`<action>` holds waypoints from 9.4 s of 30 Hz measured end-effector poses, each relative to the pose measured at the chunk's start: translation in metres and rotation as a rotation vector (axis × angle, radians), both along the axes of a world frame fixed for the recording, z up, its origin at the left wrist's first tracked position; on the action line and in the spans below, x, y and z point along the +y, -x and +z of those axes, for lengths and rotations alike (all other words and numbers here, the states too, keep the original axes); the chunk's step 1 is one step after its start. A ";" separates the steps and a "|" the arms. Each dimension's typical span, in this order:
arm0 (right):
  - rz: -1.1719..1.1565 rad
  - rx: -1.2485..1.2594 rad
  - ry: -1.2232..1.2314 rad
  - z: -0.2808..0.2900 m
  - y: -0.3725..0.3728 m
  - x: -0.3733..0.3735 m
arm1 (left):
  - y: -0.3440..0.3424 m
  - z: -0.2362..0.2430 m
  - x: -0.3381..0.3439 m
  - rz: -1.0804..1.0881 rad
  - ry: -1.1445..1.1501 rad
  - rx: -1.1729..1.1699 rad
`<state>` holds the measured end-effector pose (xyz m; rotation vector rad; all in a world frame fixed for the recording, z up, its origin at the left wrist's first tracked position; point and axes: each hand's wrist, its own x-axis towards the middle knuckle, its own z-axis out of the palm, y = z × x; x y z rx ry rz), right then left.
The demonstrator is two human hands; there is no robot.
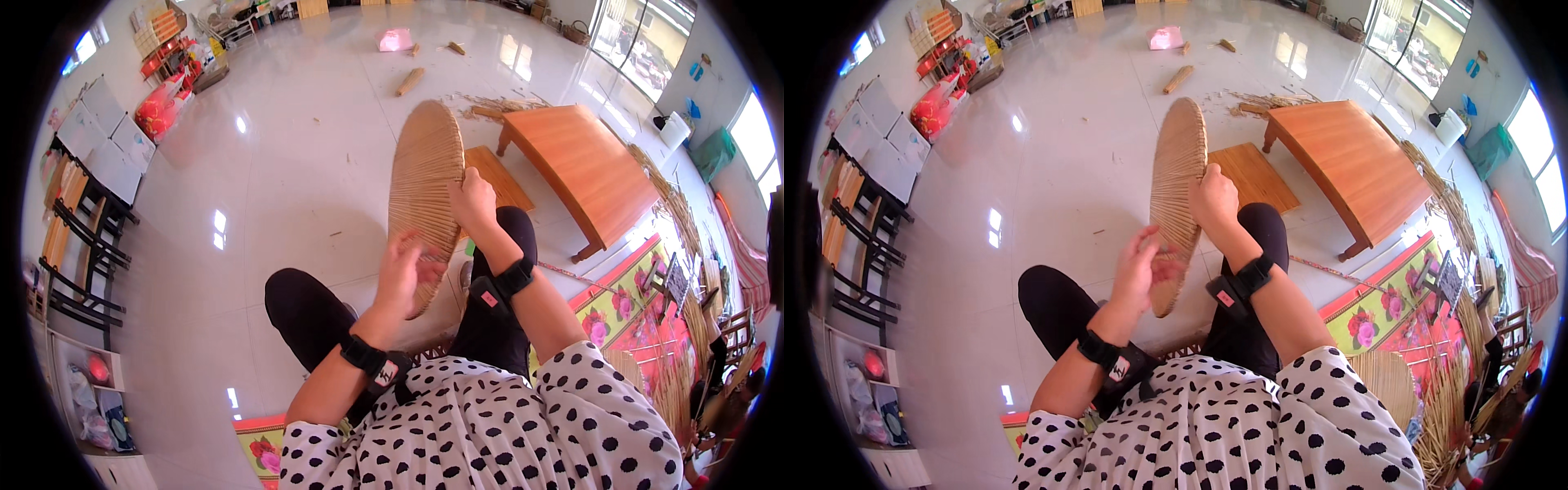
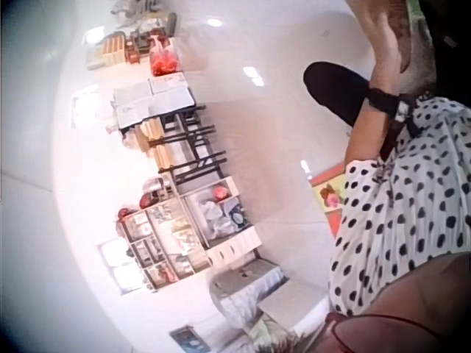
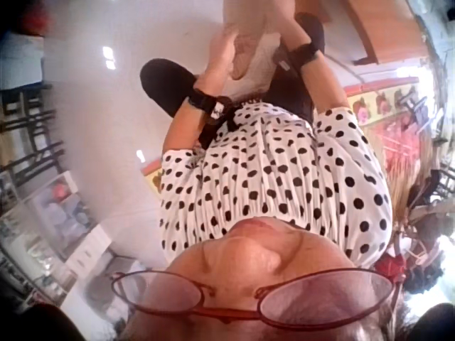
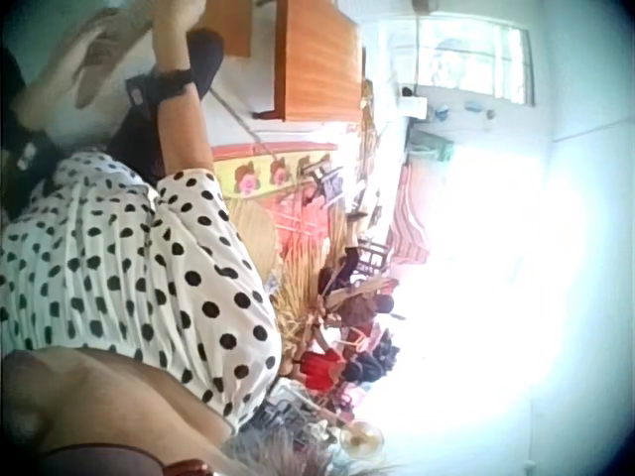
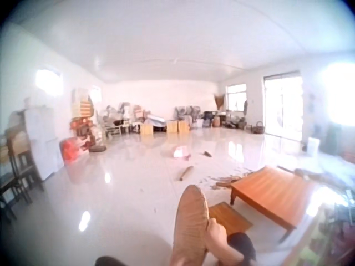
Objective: The person stitches the edge of a circular bamboo fan using a needle and thread, then uses pliers to trim a piece of thread.
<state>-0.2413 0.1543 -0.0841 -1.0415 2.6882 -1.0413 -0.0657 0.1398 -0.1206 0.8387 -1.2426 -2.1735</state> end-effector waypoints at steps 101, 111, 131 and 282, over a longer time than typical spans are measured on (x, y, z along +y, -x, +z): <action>0.596 -0.375 0.464 0.011 -0.070 0.022 | -0.019 0.036 -0.041 0.416 0.806 -0.327; 0.495 -0.512 0.445 -0.002 -0.040 0.015 | -0.029 0.060 -0.041 0.295 0.625 -0.389; 0.585 -0.498 0.476 0.018 -0.037 0.012 | -0.055 0.035 -0.052 0.191 0.264 0.117; 0.910 0.460 0.564 0.020 -0.103 0.058 | -0.127 0.037 -0.074 0.340 0.733 0.005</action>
